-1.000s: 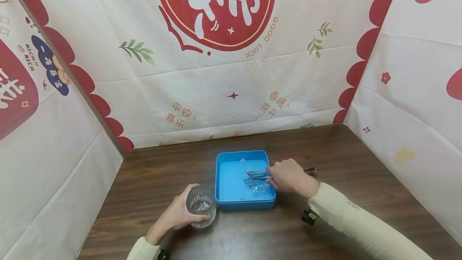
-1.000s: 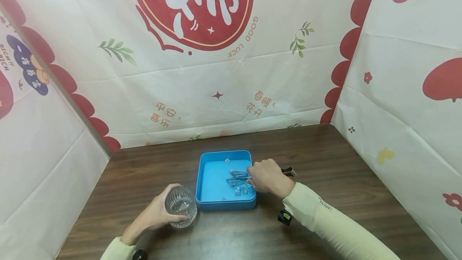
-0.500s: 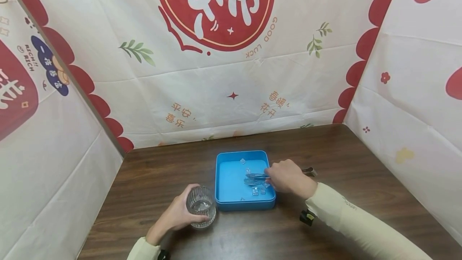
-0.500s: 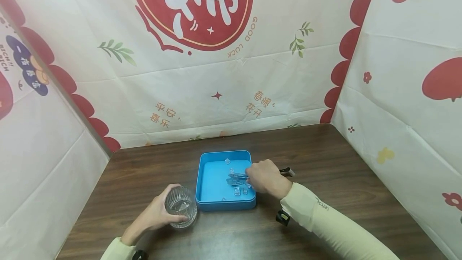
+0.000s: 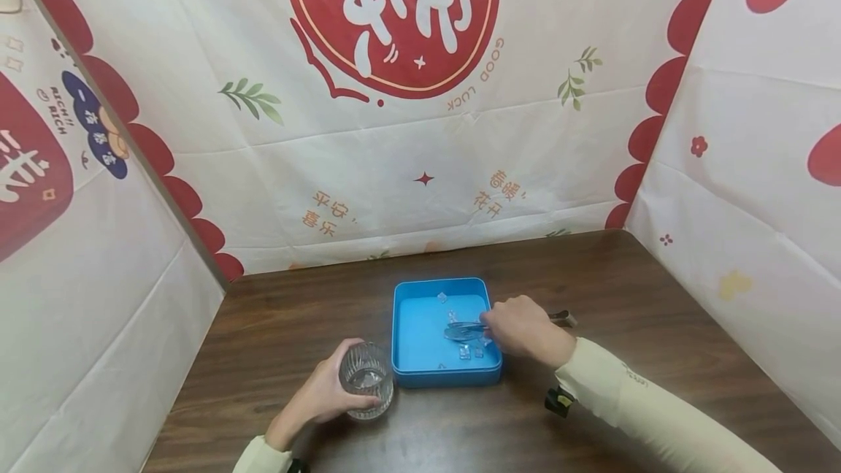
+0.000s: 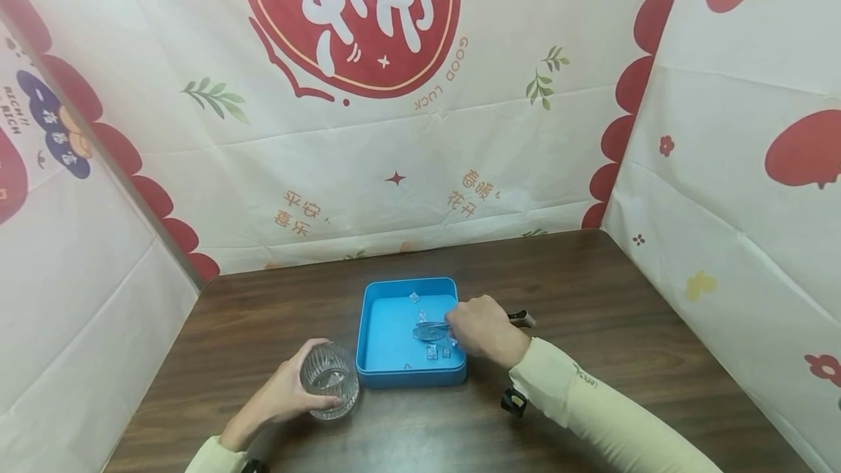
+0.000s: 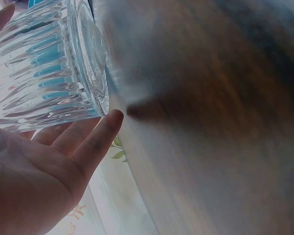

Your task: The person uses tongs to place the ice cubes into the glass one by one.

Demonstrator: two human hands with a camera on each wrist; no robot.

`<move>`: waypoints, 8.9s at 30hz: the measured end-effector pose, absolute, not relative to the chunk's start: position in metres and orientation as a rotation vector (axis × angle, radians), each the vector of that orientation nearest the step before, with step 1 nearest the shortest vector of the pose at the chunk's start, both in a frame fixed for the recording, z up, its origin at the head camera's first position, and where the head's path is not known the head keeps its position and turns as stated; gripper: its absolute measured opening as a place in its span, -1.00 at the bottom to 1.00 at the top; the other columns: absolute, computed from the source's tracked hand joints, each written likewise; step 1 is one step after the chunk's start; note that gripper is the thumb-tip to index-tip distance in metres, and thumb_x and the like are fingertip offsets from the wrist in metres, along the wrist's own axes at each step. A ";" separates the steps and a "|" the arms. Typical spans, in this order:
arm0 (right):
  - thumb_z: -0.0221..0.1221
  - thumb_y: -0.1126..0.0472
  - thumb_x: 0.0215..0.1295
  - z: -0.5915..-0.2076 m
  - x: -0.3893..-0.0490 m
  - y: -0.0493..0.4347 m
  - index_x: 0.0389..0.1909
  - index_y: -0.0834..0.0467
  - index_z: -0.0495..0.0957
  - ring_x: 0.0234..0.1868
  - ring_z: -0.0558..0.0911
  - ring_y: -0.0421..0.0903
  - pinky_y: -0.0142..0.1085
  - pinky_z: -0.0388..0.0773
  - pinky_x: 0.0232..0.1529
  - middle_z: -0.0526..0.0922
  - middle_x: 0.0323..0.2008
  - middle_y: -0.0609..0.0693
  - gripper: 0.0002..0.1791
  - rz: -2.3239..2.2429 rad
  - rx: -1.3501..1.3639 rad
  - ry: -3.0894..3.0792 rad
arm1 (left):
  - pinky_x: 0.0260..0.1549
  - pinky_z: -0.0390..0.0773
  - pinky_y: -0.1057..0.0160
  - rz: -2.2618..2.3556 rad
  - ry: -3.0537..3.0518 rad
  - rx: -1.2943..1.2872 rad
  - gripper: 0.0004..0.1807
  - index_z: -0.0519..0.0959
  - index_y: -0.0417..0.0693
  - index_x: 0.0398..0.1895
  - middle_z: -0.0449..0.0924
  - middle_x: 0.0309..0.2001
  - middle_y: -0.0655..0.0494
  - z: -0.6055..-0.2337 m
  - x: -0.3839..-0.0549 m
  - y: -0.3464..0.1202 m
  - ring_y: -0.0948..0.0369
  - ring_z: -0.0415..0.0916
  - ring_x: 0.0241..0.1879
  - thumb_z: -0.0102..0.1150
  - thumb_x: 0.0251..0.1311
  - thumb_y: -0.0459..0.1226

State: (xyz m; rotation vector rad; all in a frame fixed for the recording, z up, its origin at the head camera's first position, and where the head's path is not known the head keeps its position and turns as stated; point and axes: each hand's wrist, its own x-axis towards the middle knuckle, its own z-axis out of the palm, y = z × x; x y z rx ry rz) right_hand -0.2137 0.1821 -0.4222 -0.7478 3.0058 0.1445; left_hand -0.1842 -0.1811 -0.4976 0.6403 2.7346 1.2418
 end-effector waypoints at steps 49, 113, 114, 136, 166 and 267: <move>0.25 -0.03 0.32 -0.423 -0.216 0.192 -0.17 0.05 0.60 -0.73 0.29 -0.24 -0.45 0.28 -0.66 0.39 -0.69 -0.17 -0.76 0.071 -0.874 3.119 | -0.13 0.58 0.15 1.263 2.729 0.643 0.00 0.31 0.09 0.26 0.61 -0.08 0.07 -0.496 -0.184 -0.181 0.14 0.59 -0.12 0.64 -0.30 0.08; 0.24 -0.05 0.32 -0.394 -0.198 0.141 -0.30 0.03 0.57 -0.78 0.17 -0.33 -0.50 0.10 -0.73 0.38 -0.72 -0.22 -0.78 -0.248 -1.294 3.258 | -0.11 0.57 0.08 1.234 2.727 0.600 0.02 0.31 0.07 0.27 0.61 -0.06 0.08 -0.493 -0.184 -0.180 0.15 0.58 -0.10 0.64 -0.31 0.09; 0.24 -0.05 0.32 -0.395 -0.198 0.139 -0.32 0.02 0.56 -0.77 0.17 -0.33 -0.50 0.09 -0.73 0.35 -0.73 -0.22 -0.78 -0.246 -1.319 3.258 | -0.11 0.57 0.10 1.231 2.730 0.599 0.02 0.31 0.07 0.27 0.61 -0.06 0.09 -0.493 -0.184 -0.180 0.16 0.58 -0.11 0.64 -0.31 0.10; 0.14 -0.10 0.41 -0.405 -0.185 0.095 -0.45 -0.05 0.49 -0.72 0.21 -0.32 -0.48 0.07 -0.72 0.40 -0.69 -0.26 -0.72 -0.186 -1.519 3.159 | -0.14 0.55 0.18 1.240 2.724 0.601 0.00 0.30 0.10 0.25 0.60 -0.09 0.21 -0.495 -0.184 -0.180 0.23 0.57 -0.16 0.62 -0.29 0.14; 0.11 -0.13 0.42 -0.413 -0.184 0.092 -0.38 -0.04 0.52 -0.72 0.22 -0.31 -0.47 0.10 -0.72 0.36 -0.67 -0.26 -0.72 -0.185 -1.443 3.078 | -0.05 0.53 0.13 1.254 2.713 0.601 0.03 0.29 0.09 0.30 0.59 0.00 0.22 -0.494 -0.184 -0.180 0.22 0.56 -0.09 0.62 -0.30 0.13; 0.31 -0.14 0.23 -0.428 -0.228 0.181 -0.18 0.04 0.68 -0.64 0.38 -0.25 -0.41 0.34 -0.57 0.50 -0.60 -0.18 -0.66 0.013 -0.960 2.929 | -0.14 0.58 0.12 1.233 2.722 0.557 0.05 0.29 0.05 0.29 0.61 -0.08 0.06 -0.495 -0.184 -0.179 0.17 0.58 -0.14 0.64 -0.32 0.10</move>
